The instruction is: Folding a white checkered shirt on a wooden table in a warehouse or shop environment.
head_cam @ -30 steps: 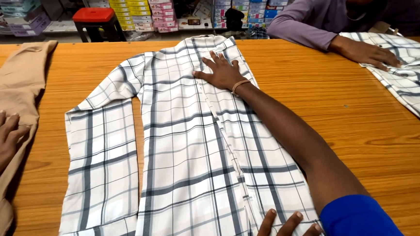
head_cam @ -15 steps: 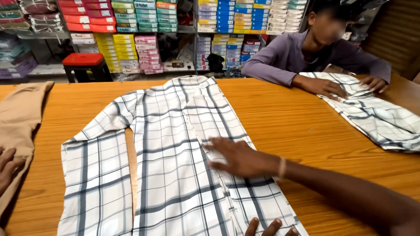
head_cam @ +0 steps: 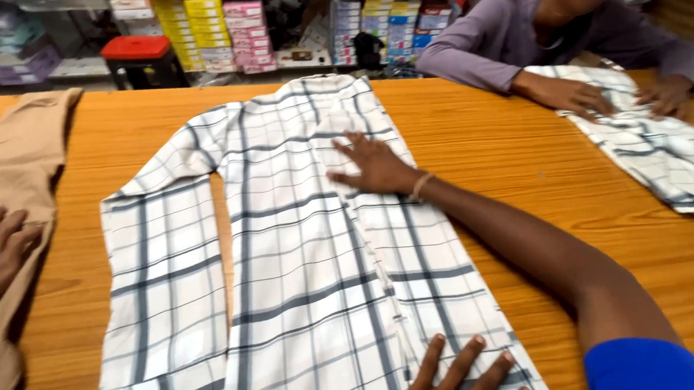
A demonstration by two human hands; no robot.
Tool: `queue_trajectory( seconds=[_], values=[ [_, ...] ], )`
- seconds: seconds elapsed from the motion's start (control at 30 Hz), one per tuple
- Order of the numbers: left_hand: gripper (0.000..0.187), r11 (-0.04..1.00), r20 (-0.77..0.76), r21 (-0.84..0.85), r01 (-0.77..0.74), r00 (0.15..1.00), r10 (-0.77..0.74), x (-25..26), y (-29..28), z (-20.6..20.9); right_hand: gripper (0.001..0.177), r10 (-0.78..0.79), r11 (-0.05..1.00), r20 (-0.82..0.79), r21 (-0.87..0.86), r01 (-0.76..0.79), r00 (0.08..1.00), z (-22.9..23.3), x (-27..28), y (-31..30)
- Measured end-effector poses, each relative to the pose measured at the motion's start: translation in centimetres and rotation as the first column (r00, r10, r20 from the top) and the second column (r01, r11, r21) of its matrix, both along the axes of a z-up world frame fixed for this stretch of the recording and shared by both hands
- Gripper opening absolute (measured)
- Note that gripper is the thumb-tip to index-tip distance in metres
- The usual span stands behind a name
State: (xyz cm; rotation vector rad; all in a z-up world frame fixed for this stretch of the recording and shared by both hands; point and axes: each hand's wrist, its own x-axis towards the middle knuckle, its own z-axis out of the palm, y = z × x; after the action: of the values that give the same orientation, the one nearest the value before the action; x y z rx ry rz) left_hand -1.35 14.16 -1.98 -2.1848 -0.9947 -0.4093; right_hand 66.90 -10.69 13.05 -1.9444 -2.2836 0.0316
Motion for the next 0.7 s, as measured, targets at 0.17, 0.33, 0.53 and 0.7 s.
queue_trajectory(
  seconds=[0.17, 0.33, 0.53, 0.7],
  values=[
    [0.059, 0.845, -0.616, 0.296, -0.445, 0.587, 0.526, 4.0, -11.7, 14.6, 0.1, -0.091, 0.994, -0.045, 0.061, 0.093, 0.995, -0.4, 2.0, 7.7],
    [0.102, 0.669, -0.742, 0.666, -0.33, -0.199, 0.64, 14.1, -20.9, 21.8, 0.102, -0.205, 0.979, -0.09, 0.005, 0.206, 0.975, -0.5, 2.9, 11.1],
    [0.09, 0.494, -0.373, 0.842, 0.216, -0.429, 0.823, 7.6, -13.3, 13.1, 0.086, -0.133, 0.974, -0.042, 0.179, 0.138, 0.99, -1.6, 3.9, 12.0],
    [0.091, 0.26, 0.099, 0.761, 0.594, -0.503, 0.859, 4.2, -8.5, 9.4, 0.06, -0.111, 0.901, 0.489, 0.417, -0.12, 0.865, 0.6, 2.0, 11.0]
  ],
)
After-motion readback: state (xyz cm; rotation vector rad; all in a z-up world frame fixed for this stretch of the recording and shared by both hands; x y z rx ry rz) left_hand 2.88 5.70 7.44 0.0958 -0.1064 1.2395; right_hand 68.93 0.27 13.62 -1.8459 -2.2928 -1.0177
